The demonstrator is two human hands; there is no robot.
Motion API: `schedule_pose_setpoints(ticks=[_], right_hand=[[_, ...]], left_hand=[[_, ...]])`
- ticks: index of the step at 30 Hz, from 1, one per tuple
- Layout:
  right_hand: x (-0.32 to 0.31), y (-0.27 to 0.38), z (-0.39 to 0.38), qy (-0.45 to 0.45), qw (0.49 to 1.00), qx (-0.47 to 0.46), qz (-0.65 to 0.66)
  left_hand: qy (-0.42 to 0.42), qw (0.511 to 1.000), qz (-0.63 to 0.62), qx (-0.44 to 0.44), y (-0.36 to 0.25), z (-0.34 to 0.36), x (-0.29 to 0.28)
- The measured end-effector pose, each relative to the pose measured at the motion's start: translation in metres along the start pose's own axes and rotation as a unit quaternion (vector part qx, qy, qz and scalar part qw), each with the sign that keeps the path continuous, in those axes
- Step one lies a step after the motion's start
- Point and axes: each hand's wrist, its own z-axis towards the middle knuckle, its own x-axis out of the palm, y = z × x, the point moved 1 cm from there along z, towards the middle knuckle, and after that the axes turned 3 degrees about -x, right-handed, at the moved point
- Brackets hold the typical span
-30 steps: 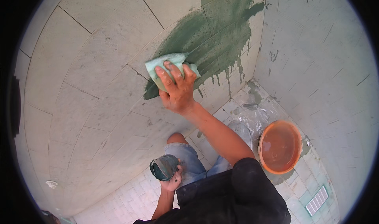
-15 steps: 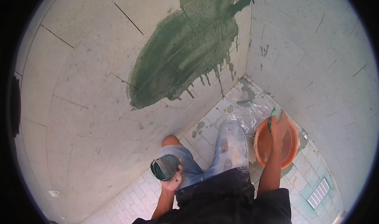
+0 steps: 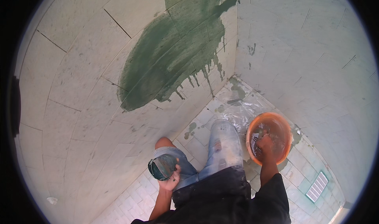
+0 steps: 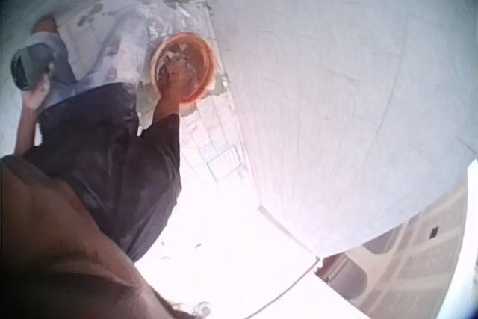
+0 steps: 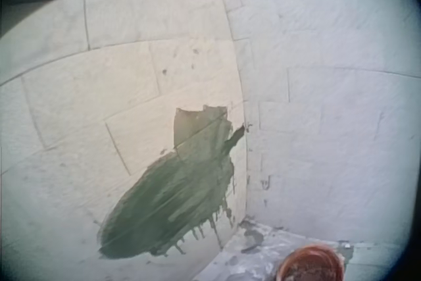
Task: The person applies green patching compound to a stone wall using a small spreader and then wipes the area with a damp sponge from a bucket.
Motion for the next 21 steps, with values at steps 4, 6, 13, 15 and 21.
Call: schedule_pose_setpoints(ticks=[4, 6, 13, 15, 21], right_hand=[[-0.011, 0.021, -0.019, -0.066, 0.989, -0.074, 0.113], [-0.018, 0.019, -0.02, -0.134, 0.97, -0.136, 0.152], [-0.034, 0.012, -0.029, -0.147, 0.978, -0.067, 0.134], [-0.032, -0.003, -0.029, -0.173, 0.974, -0.072, 0.127], [-0.055, -0.013, -0.054, 0.092, 0.773, 0.055, 0.625]], left_hand=[[0.002, 1.0, -0.011, 0.015, 0.0, -0.006, -0.002], [0.0, 1.0, -0.019, 0.011, 0.0, -0.005, -0.002], [-0.009, 0.998, -0.054, -0.016, 0.001, 0.002, 0.008], [-0.006, 0.998, -0.051, -0.021, 0.0, 0.007, 0.007], [-0.032, 0.998, -0.052, 0.006, -0.002, 0.0, 0.006]])
